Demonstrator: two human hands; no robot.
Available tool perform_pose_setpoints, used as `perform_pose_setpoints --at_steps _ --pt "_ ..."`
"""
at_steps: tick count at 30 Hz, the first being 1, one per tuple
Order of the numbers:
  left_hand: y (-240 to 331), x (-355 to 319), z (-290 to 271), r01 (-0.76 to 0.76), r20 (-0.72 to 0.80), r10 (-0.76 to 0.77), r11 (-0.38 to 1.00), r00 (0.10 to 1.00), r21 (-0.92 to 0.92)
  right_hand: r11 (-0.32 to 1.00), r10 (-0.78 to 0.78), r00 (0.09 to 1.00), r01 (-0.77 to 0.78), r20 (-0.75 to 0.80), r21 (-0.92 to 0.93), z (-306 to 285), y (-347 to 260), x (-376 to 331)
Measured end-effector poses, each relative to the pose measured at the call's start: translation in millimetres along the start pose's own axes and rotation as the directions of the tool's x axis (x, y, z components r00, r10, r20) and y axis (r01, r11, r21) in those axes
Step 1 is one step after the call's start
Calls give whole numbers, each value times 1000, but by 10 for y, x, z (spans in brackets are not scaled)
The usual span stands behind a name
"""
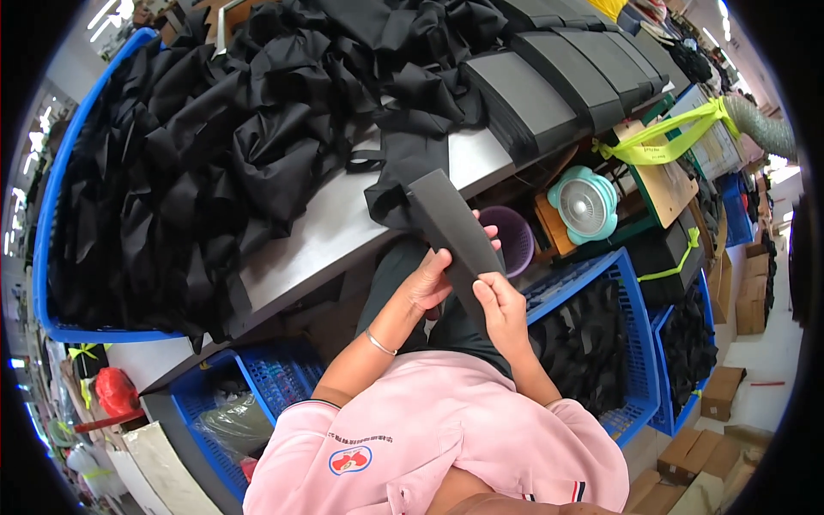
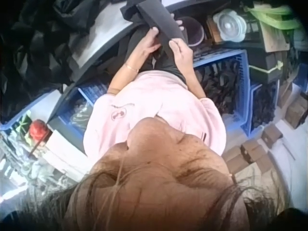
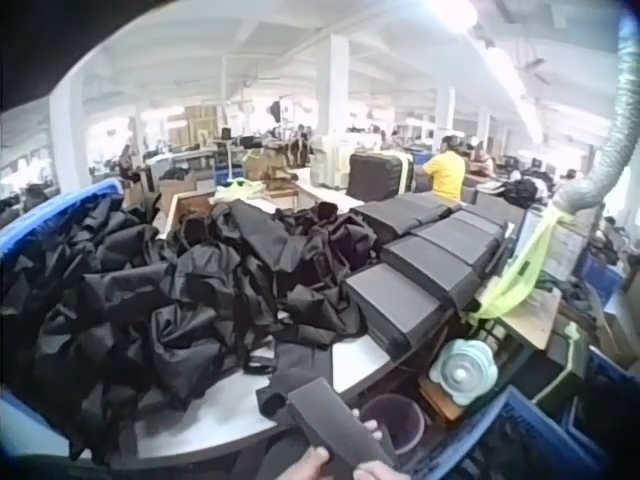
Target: Sorting and packing black fabric bag components into a plastic crate.
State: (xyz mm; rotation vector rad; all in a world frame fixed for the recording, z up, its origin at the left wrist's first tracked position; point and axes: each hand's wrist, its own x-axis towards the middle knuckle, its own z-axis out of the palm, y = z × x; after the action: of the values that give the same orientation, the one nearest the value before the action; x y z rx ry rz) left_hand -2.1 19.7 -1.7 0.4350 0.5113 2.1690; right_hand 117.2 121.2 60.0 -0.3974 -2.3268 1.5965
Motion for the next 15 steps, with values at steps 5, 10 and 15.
perform_pose_setpoints --at_steps 5,10,15 --pt "23 -131 43 148 -258 -167 985 952 -90 989 147 988 -147 -43 -6 57 174 -78" --pt "35 -236 101 115 -375 -82 991 923 64 987 62 998 -66 -32 -148 153 176 -78" --pt "49 -348 -59 -40 -439 453 730 776 682 880 190 953 -272 237 389 72 261 -9"
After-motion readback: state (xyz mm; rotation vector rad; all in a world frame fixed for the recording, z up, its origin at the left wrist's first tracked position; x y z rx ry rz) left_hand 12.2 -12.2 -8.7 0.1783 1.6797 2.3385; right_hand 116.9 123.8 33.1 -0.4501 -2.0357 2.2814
